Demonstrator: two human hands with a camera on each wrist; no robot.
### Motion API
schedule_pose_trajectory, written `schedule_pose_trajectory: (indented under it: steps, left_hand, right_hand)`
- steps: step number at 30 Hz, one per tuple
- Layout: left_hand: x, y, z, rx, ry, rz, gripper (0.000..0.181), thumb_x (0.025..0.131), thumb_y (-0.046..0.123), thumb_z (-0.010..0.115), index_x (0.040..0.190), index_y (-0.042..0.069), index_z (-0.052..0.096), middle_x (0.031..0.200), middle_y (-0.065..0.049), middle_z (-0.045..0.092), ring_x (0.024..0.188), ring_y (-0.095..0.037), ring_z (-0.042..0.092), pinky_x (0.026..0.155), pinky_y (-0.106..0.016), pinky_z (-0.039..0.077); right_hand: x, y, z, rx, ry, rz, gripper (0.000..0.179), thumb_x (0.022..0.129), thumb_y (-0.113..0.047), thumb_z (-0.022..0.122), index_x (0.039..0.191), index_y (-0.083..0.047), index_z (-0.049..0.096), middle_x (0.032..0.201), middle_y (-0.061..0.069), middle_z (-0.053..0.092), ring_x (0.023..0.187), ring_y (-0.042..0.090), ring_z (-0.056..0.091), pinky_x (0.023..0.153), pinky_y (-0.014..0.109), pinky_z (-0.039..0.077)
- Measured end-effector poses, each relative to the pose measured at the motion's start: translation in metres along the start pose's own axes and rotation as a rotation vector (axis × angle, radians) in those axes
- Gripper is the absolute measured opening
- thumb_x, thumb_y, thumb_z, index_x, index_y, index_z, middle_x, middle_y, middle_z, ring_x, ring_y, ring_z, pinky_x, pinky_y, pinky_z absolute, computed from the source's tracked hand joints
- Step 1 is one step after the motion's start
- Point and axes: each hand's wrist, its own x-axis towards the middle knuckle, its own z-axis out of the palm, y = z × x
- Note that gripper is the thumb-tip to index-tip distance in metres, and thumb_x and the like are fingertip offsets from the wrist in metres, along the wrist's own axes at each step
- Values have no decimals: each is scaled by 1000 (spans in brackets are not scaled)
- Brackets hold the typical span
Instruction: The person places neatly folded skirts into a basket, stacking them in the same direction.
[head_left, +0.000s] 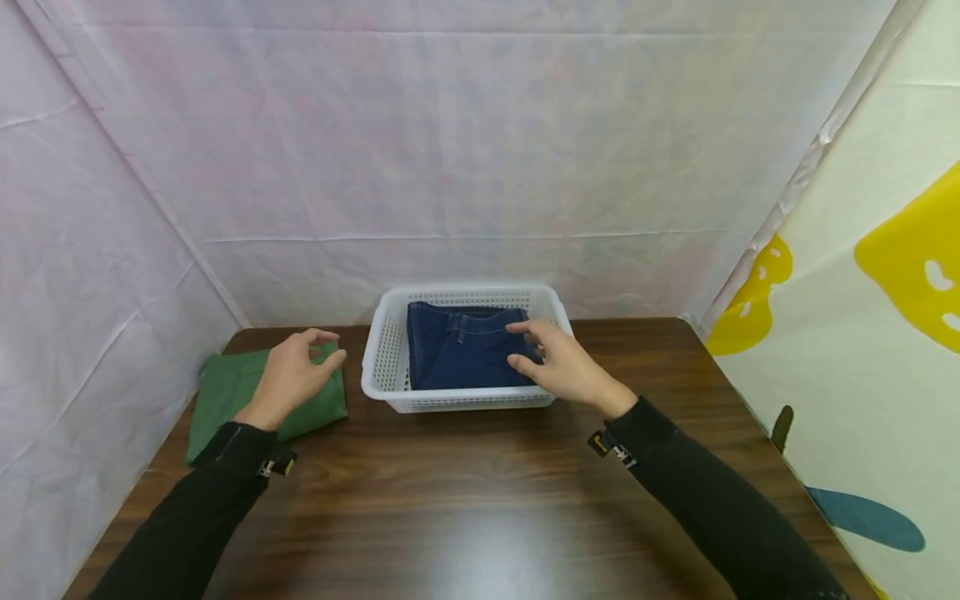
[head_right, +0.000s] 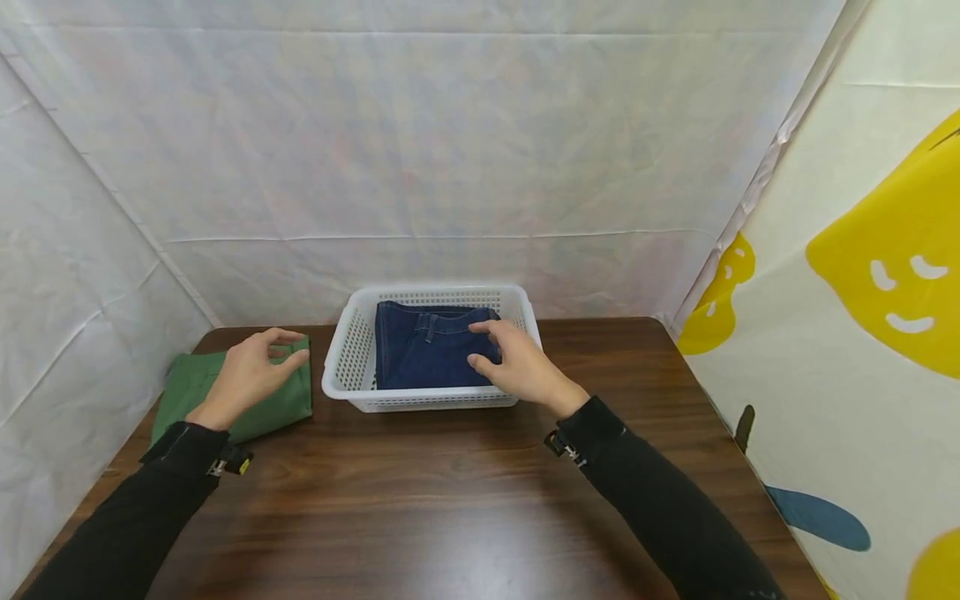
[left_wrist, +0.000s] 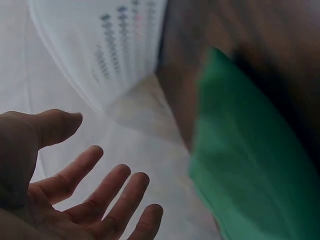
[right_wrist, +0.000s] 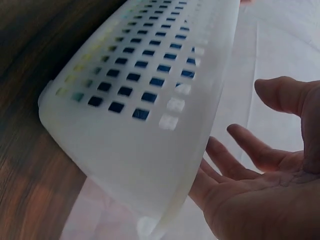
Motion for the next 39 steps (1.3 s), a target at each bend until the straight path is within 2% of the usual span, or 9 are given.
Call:
schedule_pose_trajectory:
  steps: [4, 8, 10, 15, 17, 20, 27, 34, 39]
  left_hand:
    - [-9, -24, -4, 41, -14, -13, 47, 100, 27, 67, 136, 0, 56, 130, -29, 54, 111, -47, 54, 84, -57, 49]
    - [-14, -51, -6, 93, -8, -24, 50, 96, 25, 72, 135, -2, 57, 128, -33, 54, 109, -51, 51, 90, -67, 42]
    - [-16, -65, -7, 129, -21, -61, 55, 94, 29, 74, 137, 0, 56, 131, -35, 50, 112, -55, 47, 90, -75, 37]
    - [-19, -89, -13, 231, -148, -203, 78, 90, 49, 74, 150, 7, 45, 144, -40, 32, 120, -69, 30, 80, -86, 30]
    - [-21, -93, -15, 253, -201, -225, 84, 90, 56, 72, 152, 8, 43, 147, -41, 26, 122, -71, 26, 80, -86, 31]
    - [-25, -97, -16, 261, -242, -224, 83, 90, 60, 69, 151, 10, 45, 150, -40, 22, 123, -71, 23, 79, -84, 33]
    - [-39, -97, -17, 257, -276, -161, 77, 86, 60, 73, 145, 13, 54, 147, -39, 25, 123, -72, 23, 78, -87, 29]
    - [-51, -83, -18, 237, -288, -75, 70, 81, 58, 79, 136, 18, 63, 143, -35, 33, 121, -71, 26, 80, -87, 27]
    - [-58, -71, -14, 233, -306, -11, 65, 77, 56, 83, 129, 22, 67, 141, -31, 39, 120, -67, 32, 79, -85, 33]
  right_hand:
    - [-1, -7, 7, -45, -14, -65, 53, 102, -29, 65, 147, -11, 47, 145, 5, 48, 132, 28, 48, 104, 47, 45]
    - [1, -11, 15, -112, -13, -143, 53, 101, -30, 65, 146, -8, 48, 145, 6, 49, 135, 24, 45, 108, 46, 41]
    - [2, -13, 18, -130, -17, -167, 53, 101, -30, 65, 146, -8, 48, 145, 6, 50, 135, 21, 44, 109, 44, 39]
    - [5, -23, 26, -164, -32, -209, 54, 101, -33, 65, 147, -12, 48, 146, 4, 49, 136, 15, 42, 109, 40, 40]
    - [7, -26, 31, -173, -41, -229, 54, 101, -34, 65, 148, -12, 47, 147, 3, 48, 137, 14, 41, 110, 38, 39]
    - [10, -32, 38, -171, -58, -249, 55, 101, -34, 64, 148, -13, 47, 149, 4, 46, 137, 13, 40, 110, 37, 39]
    - [15, -45, 55, -184, -112, -301, 57, 102, -36, 62, 151, -13, 43, 151, 8, 43, 138, 18, 40, 109, 40, 40]
    - [18, -58, 68, -229, -129, -350, 55, 102, -38, 61, 151, -17, 43, 156, -2, 36, 141, 16, 35, 111, 37, 38]
    - [19, -66, 76, -284, -137, -429, 55, 103, -39, 59, 151, -18, 43, 158, -3, 32, 145, 14, 28, 115, 35, 32]
